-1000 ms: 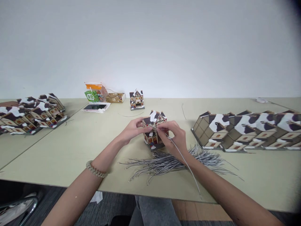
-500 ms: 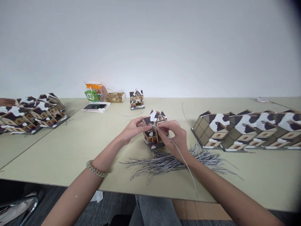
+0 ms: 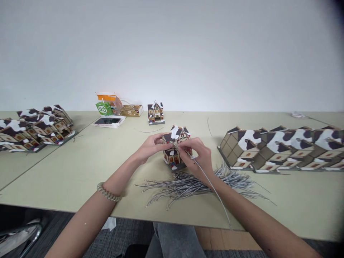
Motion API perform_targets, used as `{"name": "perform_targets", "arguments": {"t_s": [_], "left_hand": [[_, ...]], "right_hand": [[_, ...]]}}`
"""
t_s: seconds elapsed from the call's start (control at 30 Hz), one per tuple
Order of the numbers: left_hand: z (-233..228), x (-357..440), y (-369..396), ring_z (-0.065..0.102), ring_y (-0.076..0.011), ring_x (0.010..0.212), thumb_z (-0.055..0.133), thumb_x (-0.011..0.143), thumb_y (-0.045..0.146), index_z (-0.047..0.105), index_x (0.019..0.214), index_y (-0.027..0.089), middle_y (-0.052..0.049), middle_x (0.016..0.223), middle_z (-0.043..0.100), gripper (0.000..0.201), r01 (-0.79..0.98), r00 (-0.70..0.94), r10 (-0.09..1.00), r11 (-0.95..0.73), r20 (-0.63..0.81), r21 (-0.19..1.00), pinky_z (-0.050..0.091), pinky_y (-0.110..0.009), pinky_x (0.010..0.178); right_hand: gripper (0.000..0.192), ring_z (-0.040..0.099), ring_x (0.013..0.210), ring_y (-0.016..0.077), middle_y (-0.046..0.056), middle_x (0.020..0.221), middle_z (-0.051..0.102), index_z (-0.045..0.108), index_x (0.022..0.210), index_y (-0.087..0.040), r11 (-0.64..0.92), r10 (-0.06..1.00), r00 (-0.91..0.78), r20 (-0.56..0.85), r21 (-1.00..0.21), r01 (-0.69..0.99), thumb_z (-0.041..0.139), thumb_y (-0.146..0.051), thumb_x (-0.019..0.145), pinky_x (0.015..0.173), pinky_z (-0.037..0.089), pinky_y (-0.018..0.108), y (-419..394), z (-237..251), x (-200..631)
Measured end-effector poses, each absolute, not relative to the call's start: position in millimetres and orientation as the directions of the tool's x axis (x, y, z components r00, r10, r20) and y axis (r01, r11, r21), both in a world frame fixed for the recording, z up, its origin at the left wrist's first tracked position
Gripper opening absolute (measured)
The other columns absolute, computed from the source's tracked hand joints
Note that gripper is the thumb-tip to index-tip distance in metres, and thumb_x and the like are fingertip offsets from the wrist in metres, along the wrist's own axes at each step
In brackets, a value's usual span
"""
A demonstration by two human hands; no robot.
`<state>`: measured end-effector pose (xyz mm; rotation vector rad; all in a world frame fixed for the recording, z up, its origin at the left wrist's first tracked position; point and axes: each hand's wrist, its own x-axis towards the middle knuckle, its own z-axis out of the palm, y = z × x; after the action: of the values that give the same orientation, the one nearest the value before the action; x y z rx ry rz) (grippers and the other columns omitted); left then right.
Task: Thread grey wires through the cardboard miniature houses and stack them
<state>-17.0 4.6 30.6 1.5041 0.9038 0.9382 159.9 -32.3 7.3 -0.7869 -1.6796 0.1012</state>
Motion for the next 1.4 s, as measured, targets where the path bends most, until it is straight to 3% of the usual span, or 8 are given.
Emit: {"name": "perform_targets", "arguments": {"t_s": [0.8,1.4], "left_hand": [[31.3,-17.5,4.1,0.057,-0.0230,0.108,0.074,0.068,0.028,0.059,0.118,0.015,-0.012,0.120,0.063,0.054,0.091,0.399,0.912,-0.140,0.093,0.986,0.041,-0.041,0.095],[33.1,-16.3,2.9,0.054,-0.0253,0.116,0.074,0.069,0.030,0.059,0.118,0.015,-0.012,0.126,0.061,0.053,0.091,0.388,0.918,-0.128,0.084,0.988,0.040,-0.040,0.098]], "right_hand": [[0.007,0.055,0.068,0.0143,0.001,0.074,0.066,0.065,0.081,-0.024,0.706,0.649,-0.013,0.761,-0.595,0.384,0.058,-0.021,0.081,0.064,0.048,0.029,-34.0,9.1,159.8],[0.008,0.058,0.070,0.0142,0.001,0.079,0.069,0.066,0.083,-0.024,0.736,0.623,-0.043,0.781,-0.567,0.371,0.059,-0.019,0.081,0.062,0.049,0.028,-33.4,6.9,159.0]]}}
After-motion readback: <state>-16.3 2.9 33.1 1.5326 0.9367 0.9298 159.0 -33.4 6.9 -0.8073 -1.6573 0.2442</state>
